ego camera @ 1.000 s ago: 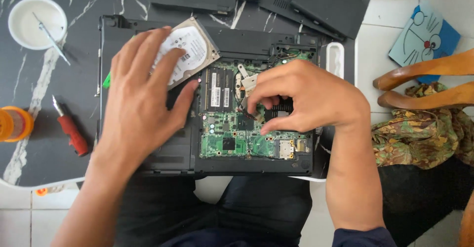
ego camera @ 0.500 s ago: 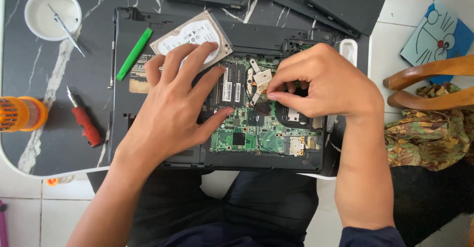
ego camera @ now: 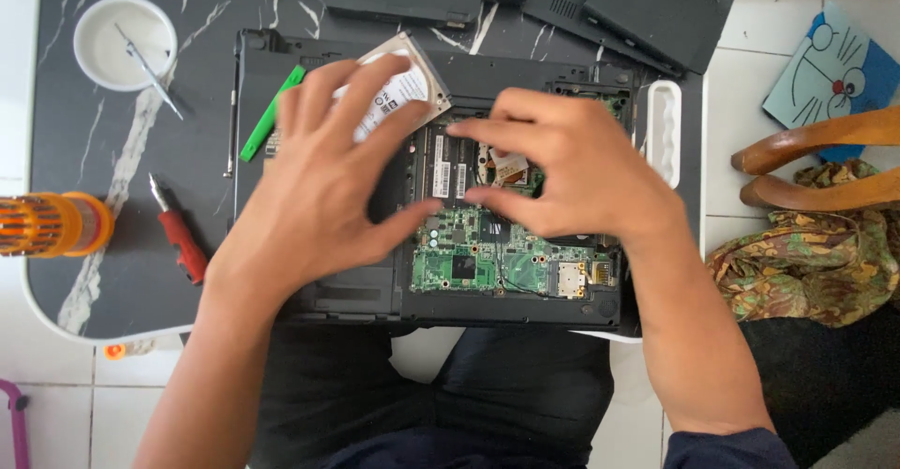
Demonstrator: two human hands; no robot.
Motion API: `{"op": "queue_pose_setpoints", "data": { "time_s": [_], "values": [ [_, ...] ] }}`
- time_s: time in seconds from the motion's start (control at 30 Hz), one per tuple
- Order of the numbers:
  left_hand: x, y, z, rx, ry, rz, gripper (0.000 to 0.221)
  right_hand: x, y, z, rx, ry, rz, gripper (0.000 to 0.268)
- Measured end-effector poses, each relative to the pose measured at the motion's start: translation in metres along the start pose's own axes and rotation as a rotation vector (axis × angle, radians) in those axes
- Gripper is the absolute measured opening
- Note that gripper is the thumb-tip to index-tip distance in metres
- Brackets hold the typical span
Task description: Disassembling a laptop by removing RAM modules and the hard drive, then inspecting internal components with a tool.
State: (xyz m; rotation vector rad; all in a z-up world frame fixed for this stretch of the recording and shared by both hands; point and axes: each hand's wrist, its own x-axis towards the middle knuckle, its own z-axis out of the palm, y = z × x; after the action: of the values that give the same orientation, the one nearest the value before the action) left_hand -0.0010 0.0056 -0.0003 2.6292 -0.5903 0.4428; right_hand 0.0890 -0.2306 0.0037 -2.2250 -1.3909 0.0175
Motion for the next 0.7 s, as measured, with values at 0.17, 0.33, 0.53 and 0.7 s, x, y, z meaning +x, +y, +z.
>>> {"op": "queue_pose_setpoints", "data": {
  "time_s": [0.17, 0.33, 0.53, 0.7],
  "values": [
    [-0.015, -0.010, 0.000, -0.015, 0.106, -0.045, 0.063, 0.001, -0.003, 0.009, -0.157, 0.004, -0.032, 0.064],
    [-0.016, -0.013, 0.000, -0.026, 0.144, -0.074, 0.053, 0.002, -0.002, 0.011, -0.146, 0.017, -0.009, 0.070],
    [-0.016, -0.013, 0.002, -0.020, 0.172, -0.091, 0.055, 0.002, -0.004, 0.010, -0.122, 0.022, -0.003, 0.070],
    [-0.023, -0.012, 0.005, 0.034, 0.239, -0.144, 0.059, 0.003, -0.004, 0.010, -0.128, 0.039, -0.023, 0.068]
  ]
}}
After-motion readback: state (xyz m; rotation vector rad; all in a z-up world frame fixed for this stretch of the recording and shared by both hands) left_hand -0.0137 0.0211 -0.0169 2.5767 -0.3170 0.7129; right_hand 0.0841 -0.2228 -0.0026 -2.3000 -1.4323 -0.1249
